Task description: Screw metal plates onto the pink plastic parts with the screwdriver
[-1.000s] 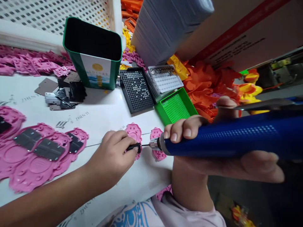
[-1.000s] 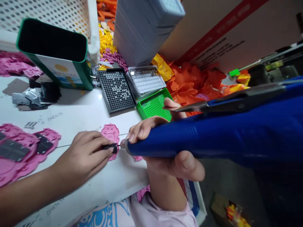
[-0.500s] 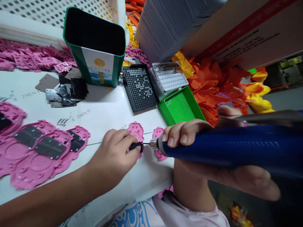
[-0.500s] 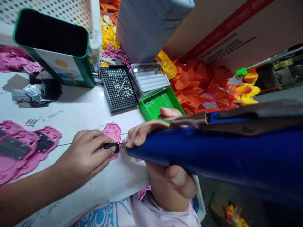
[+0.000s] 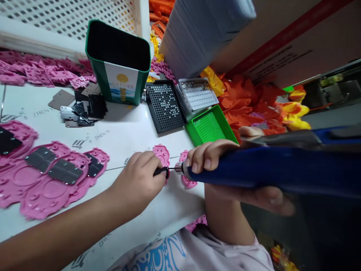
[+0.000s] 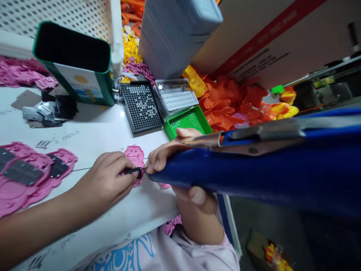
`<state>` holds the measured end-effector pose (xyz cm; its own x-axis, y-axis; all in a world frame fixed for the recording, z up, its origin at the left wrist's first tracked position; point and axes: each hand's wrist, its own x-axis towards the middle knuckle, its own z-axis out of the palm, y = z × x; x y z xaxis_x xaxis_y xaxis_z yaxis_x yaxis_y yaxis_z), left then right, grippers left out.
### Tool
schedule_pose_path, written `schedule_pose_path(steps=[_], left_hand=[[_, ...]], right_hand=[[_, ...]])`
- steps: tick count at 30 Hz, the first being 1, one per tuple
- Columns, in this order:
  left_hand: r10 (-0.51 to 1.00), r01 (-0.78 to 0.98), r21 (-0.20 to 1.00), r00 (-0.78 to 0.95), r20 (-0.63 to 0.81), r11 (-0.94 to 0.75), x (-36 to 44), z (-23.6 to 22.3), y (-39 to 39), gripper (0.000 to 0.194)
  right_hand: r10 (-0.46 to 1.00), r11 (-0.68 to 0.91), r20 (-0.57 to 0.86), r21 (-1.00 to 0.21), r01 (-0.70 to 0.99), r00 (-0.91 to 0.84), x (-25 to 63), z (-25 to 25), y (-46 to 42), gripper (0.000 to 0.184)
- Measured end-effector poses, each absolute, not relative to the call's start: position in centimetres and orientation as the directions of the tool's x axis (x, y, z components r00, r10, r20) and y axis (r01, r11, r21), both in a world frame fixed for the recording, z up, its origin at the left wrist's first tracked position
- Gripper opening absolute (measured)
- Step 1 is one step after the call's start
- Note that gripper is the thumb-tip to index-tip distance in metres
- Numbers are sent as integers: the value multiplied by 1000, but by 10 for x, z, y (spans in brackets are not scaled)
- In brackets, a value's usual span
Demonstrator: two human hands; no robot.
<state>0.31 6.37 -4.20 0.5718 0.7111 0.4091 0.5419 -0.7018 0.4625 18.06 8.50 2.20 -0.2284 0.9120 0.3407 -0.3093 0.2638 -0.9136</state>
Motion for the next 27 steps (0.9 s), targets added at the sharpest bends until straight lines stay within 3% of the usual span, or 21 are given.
schedule_pose_path(steps=[3, 7, 12, 18, 27], left_hand=[[692, 519, 458, 579, 432, -721, 0, -41, 63, 23], [646, 469, 450, 619, 447, -760, -3, -42, 61, 13], [647, 452, 481, 648, 403, -752, -5, -45, 58, 25], [668, 454, 528, 663, 338, -718, -7, -44, 56, 33], [663, 453, 511, 650, 371, -730, -7, -46, 56, 22]], right_hand=[[897, 337, 409, -879, -338, -168, 181, 29, 101, 39], [868, 497, 483, -844, -201, 115, 179, 36, 141, 24], [798, 525, 471, -850, -51, 376, 173, 26, 190, 29], [851, 439, 389, -896, -69, 353, 163, 19, 201, 42], [840, 485, 429, -868, -108, 332, 162, 16, 205, 22]])
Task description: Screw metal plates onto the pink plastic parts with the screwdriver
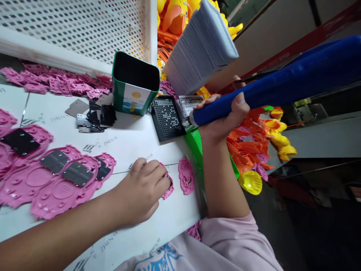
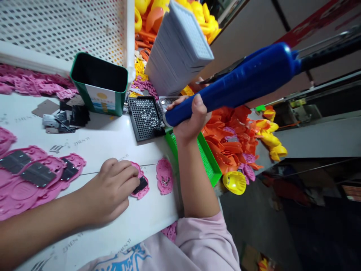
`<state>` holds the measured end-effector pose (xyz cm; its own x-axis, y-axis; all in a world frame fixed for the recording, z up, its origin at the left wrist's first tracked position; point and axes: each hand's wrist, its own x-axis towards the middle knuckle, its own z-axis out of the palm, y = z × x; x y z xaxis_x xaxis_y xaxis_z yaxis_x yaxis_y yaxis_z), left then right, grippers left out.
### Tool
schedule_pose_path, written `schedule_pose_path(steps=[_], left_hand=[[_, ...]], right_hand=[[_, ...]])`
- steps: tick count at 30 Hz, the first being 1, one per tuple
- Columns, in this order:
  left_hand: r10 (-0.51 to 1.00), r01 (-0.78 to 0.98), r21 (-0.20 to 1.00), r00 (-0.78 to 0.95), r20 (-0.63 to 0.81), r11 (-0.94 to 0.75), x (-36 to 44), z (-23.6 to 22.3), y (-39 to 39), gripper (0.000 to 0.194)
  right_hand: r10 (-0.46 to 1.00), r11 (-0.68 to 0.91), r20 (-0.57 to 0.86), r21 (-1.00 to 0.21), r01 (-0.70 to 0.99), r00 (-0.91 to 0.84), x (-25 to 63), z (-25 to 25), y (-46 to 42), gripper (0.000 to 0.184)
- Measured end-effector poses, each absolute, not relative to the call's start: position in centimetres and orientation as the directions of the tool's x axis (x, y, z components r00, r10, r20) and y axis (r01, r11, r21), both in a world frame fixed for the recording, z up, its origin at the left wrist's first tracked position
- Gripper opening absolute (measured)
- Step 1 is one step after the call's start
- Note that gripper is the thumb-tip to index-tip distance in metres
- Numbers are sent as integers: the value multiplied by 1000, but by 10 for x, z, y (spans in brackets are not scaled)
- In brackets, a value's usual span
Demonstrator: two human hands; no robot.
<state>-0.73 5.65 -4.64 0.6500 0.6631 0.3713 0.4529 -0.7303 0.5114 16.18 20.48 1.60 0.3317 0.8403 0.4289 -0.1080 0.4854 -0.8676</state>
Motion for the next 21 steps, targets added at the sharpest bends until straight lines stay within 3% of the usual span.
schedule_pose_path(steps=[5, 10, 21], left_hand=[[676, 459, 531, 653, 341, -712, -7, -45, 55, 25], [659, 473, 487, 670, 342, -734, -7, -50, 55, 26], [657, 517, 417, 667, 351, -748, -5, -50, 58, 21]], right_hand=[[879, 413, 369, -905, -99, 301, 163, 21, 199, 21], [866, 425, 371, -899, -103, 334, 163, 19, 202, 36], [858, 417, 361, -905, -85, 365, 162, 16, 210, 30]])
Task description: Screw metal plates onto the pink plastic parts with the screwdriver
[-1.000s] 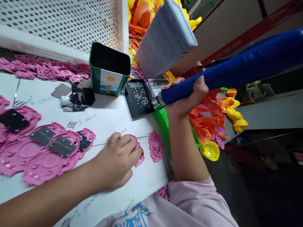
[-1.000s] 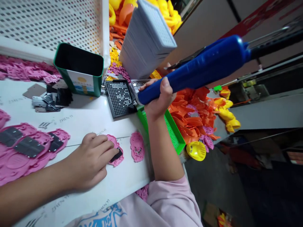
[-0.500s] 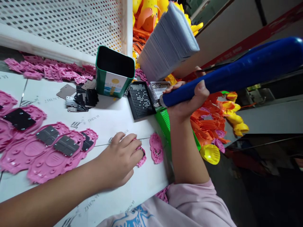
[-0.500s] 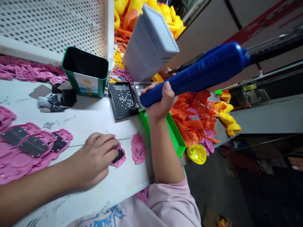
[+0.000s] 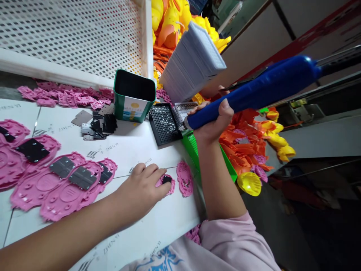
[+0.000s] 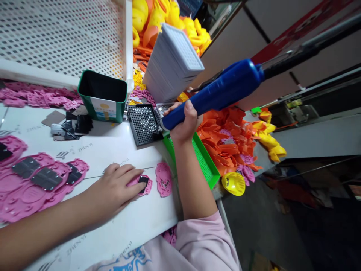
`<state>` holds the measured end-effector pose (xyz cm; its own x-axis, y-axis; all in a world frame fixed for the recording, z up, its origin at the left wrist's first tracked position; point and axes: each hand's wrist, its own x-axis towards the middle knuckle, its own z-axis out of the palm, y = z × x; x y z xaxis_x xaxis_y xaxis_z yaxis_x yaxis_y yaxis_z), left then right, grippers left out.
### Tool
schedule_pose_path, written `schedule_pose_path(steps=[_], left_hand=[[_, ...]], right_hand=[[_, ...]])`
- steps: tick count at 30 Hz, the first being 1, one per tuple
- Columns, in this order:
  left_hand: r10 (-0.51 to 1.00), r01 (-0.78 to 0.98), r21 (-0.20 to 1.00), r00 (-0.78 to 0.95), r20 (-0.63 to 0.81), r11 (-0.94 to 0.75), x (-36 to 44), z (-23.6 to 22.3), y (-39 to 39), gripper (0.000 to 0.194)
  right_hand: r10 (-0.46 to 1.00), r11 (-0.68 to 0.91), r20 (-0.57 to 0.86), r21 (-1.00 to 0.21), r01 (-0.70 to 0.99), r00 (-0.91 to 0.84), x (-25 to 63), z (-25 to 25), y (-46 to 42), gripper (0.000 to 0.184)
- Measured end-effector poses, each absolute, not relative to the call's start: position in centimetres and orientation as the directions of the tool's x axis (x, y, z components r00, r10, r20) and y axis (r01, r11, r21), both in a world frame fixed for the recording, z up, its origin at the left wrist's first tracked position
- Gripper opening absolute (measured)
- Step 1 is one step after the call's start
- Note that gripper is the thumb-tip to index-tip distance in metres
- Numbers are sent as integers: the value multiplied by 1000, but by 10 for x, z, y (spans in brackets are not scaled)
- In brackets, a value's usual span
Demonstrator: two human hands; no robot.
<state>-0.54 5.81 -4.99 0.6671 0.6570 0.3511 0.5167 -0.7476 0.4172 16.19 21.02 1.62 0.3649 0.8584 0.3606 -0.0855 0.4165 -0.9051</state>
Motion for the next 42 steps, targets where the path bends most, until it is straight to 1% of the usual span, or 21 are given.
schedule_pose_path(steps=[5, 8, 9, 10, 13, 15, 17, 21, 26, 30, 33, 36, 40, 42], left_hand=[[684, 539, 429, 635, 359, -725, -6, -50, 59, 20], [696, 555, 422, 602, 392, -717, -5, -51, 59, 19], [698, 558, 420, 587, 410, -716, -5, -51, 60, 20], [702, 562, 420, 574, 422, -712, -5, -51, 60, 20], [716, 572, 430, 559, 418, -698, -5, -49, 61, 21], [723, 577, 436, 569, 392, -690, -6, -47, 61, 21], [726, 581, 437, 574, 378, -687, -6, -44, 61, 22], [734, 588, 443, 587, 342, -677, -6, -42, 63, 20], [733, 586, 448, 602, 316, -675, -7, -42, 63, 18], [733, 586, 448, 599, 321, -675, -7, -43, 63, 17], [734, 580, 458, 599, 321, -673, -6, -43, 64, 18], [741, 582, 470, 597, 307, -664, -5, -43, 64, 19], [754, 592, 484, 597, 274, -644, -4, -41, 64, 18], [759, 595, 489, 594, 267, -638, -4, -39, 64, 17]], right_hand=[[861, 414, 336, -899, -142, 382, 166, 29, 200, 41], [886, 390, 322, -907, -160, 333, 168, 43, 175, 41], [930, 322, 275, -929, -182, 245, 169, 47, 165, 40], [939, 312, 269, -927, -206, 212, 170, 48, 156, 39], [929, 370, 351, -880, -297, 118, 174, 44, 131, 39], [920, 378, 389, -865, -331, 34, 177, 36, 120, 36], [919, 357, 393, -869, -343, -39, 179, 29, 112, 33], [912, 327, 392, -873, -362, -122, 182, 25, 104, 36], [956, 208, 265, -912, -354, -122, 184, 28, 100, 28], [977, 138, 185, -926, -351, -104, 185, 30, 100, 40], [977, 145, 189, -930, -338, -102, 184, 31, 101, 41], [977, 140, 184, -936, -322, -110, 182, 31, 102, 34], [959, 200, 254, -921, -335, -127, 181, 30, 100, 29], [962, 183, 238, -925, -332, -131, 181, 30, 99, 24]])
